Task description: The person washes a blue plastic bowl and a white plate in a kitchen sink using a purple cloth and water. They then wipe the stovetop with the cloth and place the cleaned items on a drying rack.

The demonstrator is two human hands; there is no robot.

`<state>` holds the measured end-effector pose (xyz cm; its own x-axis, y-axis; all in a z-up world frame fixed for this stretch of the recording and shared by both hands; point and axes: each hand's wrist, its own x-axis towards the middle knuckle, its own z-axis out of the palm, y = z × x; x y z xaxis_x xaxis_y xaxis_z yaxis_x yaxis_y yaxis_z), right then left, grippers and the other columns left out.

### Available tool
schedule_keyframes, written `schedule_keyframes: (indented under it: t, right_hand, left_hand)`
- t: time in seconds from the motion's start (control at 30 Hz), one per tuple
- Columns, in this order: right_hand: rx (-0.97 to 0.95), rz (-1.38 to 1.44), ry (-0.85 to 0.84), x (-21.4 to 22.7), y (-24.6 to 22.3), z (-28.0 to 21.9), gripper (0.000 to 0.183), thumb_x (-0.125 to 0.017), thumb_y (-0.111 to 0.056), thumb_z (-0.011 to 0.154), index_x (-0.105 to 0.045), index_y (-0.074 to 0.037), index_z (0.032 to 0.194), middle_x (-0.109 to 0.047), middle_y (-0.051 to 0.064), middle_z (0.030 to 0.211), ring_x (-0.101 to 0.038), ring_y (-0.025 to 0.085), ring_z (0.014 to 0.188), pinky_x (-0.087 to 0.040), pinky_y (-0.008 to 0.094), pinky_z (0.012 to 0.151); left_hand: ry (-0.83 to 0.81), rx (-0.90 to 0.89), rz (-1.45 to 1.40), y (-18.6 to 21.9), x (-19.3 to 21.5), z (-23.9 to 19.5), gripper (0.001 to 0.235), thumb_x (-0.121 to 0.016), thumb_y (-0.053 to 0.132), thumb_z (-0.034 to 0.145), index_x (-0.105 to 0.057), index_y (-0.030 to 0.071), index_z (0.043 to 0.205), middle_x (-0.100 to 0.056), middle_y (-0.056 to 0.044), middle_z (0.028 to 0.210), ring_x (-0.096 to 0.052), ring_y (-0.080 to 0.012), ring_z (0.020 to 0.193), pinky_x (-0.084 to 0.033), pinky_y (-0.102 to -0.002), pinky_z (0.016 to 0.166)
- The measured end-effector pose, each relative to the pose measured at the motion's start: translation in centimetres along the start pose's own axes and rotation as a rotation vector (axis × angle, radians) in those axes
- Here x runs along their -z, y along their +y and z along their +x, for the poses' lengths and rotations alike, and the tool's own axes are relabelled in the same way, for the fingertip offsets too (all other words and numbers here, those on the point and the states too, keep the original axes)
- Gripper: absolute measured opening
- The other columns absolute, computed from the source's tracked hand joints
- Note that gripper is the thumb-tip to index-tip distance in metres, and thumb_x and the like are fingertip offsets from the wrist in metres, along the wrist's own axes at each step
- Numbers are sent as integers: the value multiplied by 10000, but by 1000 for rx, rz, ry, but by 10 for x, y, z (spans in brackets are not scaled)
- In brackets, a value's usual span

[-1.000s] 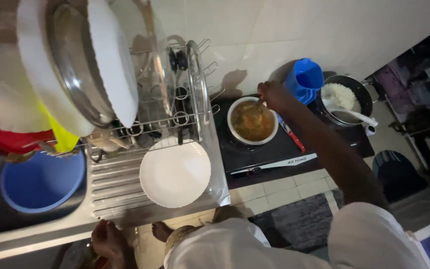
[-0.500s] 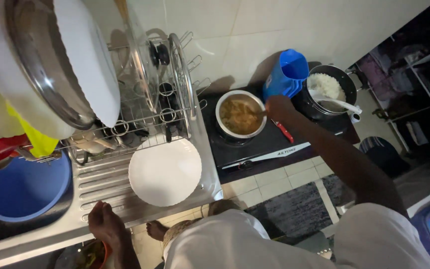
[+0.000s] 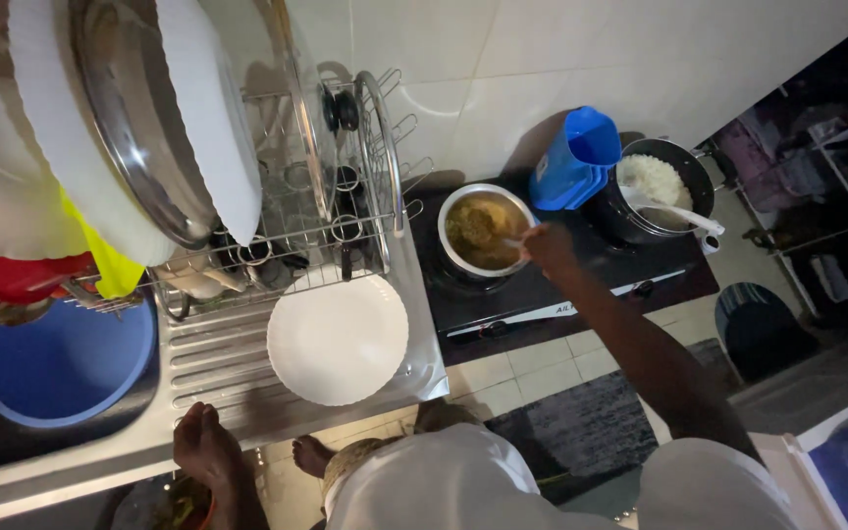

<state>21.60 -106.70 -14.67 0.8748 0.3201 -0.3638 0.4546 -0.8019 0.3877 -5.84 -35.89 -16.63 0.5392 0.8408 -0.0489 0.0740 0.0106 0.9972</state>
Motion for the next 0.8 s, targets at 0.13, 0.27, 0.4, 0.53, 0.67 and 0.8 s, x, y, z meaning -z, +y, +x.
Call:
schedule_keyframes:
  t: [0.13,0.27,0.4,0.53,0.67,0.8]
  right_hand:
    - [-413,487,658,68,-5,-31,153,-654,-168,831,-689,-99,963,-689,159,950,-689,420,776,-496,547,602]
    - [-302,1020,487,145,-15,-50,296,-501,-387,1114,-626,-130,1189,-662,171,1173,-687,410,1068,-466,536,908]
    - [96,-96,922,120,9,-27,257,-727,-142,944,-643,-87,1181,-608,164,1237,-640,362,1083,-587,426,648]
    - [-49,294,553,124,15,-27,183,-732,-284,882,-747,-140,993,-674,107,1040,-638,373,1036,-572,504,757]
    - [-472,398,98,105,23,-23,583,-864,-683,775,-870,-114,899,-814,159,896,-796,375,930,-650,525,735]
    - [-453,536,59,25,23,-14,105,-750,-240,712,-822,-165,727,-772,93,701,-797,346,743,-626,502,703]
  left_hand:
    - [-29,16,97,16,-9,-1,225,-717,37,1009,-736,8,1231,-765,-116,1187,-714,-198,1111,-586,-317,1017]
    - [-82,-41,221,8,-16,1,275,-697,87,993,-771,-6,1241,-760,-119,1163,-707,-227,1096,-551,-362,993]
    - [-156,-54,205,29,-26,-14,297,-661,62,988,-744,-56,1247,-762,-179,1189,-702,-268,1115,-549,-386,1002]
    - [-130,-52,114,4,-28,6,244,-700,73,992,-758,-7,1216,-762,-122,1176,-703,-215,1113,-563,-346,1008]
    - [-112,-27,362,35,-20,-6,283,-634,105,921,-820,41,1125,-779,-118,1128,-704,-246,1072,-538,-381,962]
    - [-18,195,211,42,-33,-9,288,-702,127,928,-784,87,1201,-786,-31,1128,-712,-139,1039,-566,-269,920]
